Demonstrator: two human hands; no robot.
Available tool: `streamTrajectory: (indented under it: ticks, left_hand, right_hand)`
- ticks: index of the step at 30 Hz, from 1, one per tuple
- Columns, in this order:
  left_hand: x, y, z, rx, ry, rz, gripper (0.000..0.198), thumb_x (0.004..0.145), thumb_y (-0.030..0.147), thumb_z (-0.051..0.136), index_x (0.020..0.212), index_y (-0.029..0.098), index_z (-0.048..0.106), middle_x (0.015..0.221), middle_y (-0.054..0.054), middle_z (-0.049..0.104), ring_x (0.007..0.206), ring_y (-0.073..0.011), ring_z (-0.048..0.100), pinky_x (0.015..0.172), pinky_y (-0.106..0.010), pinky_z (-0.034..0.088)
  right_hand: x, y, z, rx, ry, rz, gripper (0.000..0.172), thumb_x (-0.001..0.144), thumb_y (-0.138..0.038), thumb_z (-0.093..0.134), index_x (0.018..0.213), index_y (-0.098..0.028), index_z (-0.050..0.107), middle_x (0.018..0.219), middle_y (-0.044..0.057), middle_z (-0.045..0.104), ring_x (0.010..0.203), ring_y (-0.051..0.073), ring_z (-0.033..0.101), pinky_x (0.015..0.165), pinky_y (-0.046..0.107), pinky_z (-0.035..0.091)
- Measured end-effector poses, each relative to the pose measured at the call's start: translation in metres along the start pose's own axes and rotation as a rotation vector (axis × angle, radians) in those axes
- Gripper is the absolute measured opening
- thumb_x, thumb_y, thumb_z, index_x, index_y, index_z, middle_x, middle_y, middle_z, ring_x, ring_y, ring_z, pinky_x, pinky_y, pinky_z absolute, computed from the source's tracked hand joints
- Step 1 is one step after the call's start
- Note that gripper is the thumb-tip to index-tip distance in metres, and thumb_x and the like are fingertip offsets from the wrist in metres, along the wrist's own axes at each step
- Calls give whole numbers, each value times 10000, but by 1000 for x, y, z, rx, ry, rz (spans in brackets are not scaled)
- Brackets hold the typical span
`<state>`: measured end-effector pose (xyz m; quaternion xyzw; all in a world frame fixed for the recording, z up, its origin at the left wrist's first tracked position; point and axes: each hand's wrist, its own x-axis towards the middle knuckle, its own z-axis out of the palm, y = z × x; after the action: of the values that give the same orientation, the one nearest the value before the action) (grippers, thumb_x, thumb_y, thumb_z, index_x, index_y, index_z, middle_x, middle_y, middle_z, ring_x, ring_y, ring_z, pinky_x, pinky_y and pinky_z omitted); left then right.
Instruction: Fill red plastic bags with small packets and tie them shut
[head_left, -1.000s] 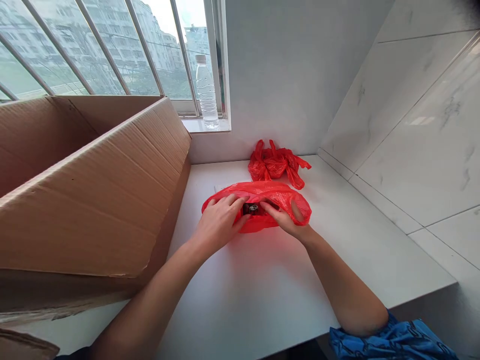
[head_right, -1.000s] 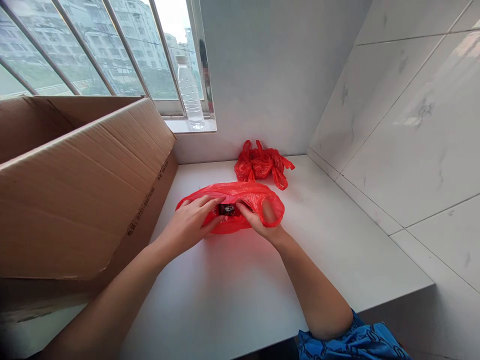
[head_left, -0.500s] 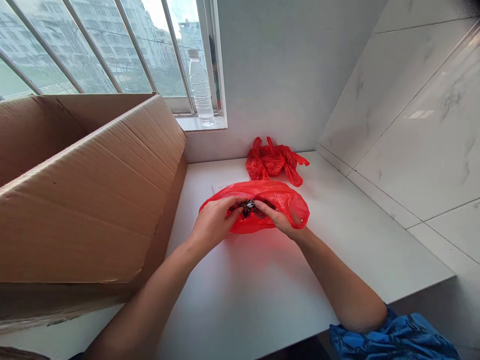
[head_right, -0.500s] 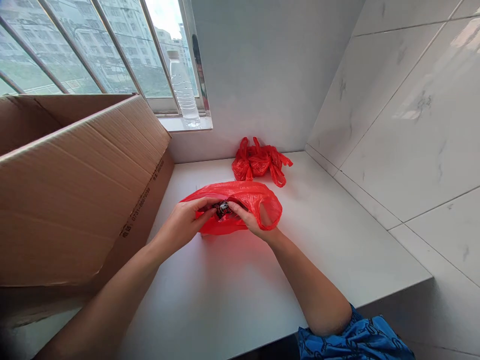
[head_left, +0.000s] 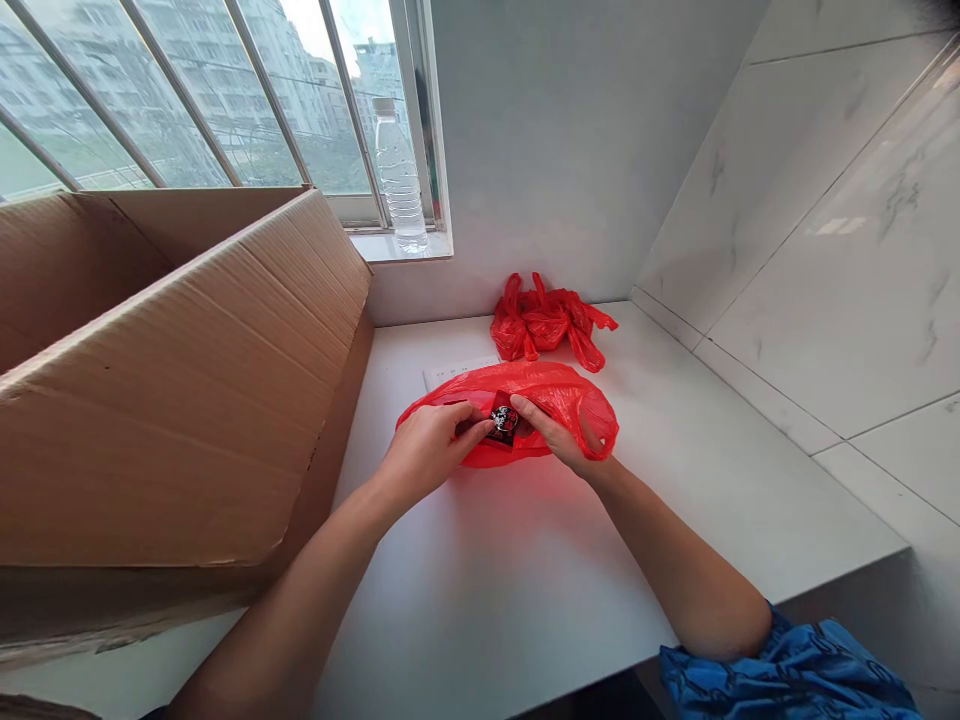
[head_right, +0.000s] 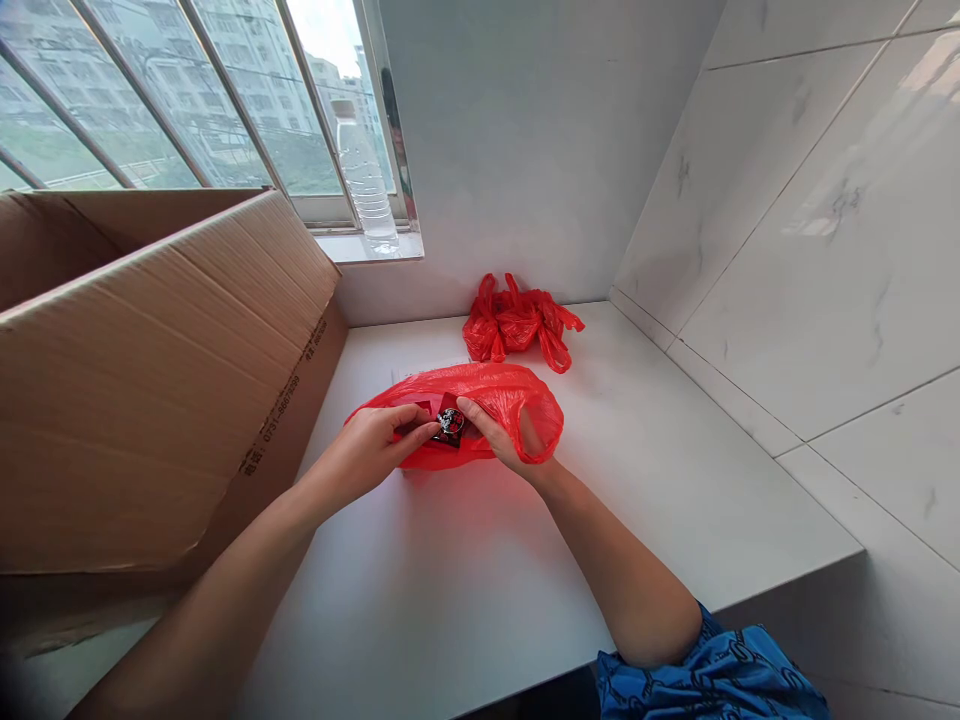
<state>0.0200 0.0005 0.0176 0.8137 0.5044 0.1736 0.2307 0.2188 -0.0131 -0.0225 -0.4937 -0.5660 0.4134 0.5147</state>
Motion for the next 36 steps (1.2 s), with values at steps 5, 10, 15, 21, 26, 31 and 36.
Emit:
streamTrajectory:
  ticks: [5,10,15,21,26,31,36]
  left_hand:
    - [-1,2,-1,-3,-19,-4,352,931,489,493,762,216,635,705,13,632,603,-135,498,541,-256,329]
    - [-1,0,0,-50,-50,15,323,900,474,556,731,202,601,700,23,607,600,-123,458,537,-255,305]
    - [1,-4,1,-79,-35,27,329,888,471,575,711,193,570,665,28,558,588,-117,416,525,-262,264]
    - [1,-5,1,-98,-22,96,329,893,447,585,700,185,535,647,37,531,579,-107,389,530,-266,246]
    - [2,-4,1,-86,-30,111,315,905,434,579,717,184,540,659,34,530,589,-109,395,533,-267,247]
    - [2,-5,1,-81,-42,120,306,915,434,569,739,183,556,664,34,537,586,-106,396,532,-265,246]
    - [2,-4,1,-80,-58,98,323,913,434,569,718,179,538,657,33,535,574,-102,397,527,-262,246]
  right_hand:
    - [1,4,0,26,8,-19,324,870,-572,632,819,-260,702,861,23,719,784,228,675,791,405,594]
    - [1,3,0,69,-13,-70,262,885,-527,639,831,-278,701,873,6,707,803,209,666,784,373,578]
    - [0,2,0,76,-36,-42,346,884,-549,629,719,-245,640,744,-4,655,711,184,621,721,348,555]
    - [-1,1,-1,104,-61,-37,370,892,-554,622,708,-233,633,730,10,644,696,184,600,704,345,545]
    - [-1,1,-2,125,-87,-12,369,903,-545,617,717,-228,644,723,13,650,687,182,615,697,335,546]
    - [-2,0,-2,140,-93,-13,361,905,-533,621,717,-225,644,718,7,643,682,169,613,697,319,550]
    - [-1,0,-2,155,-88,-26,352,895,-527,635,712,-226,638,725,17,640,684,178,609,692,333,552]
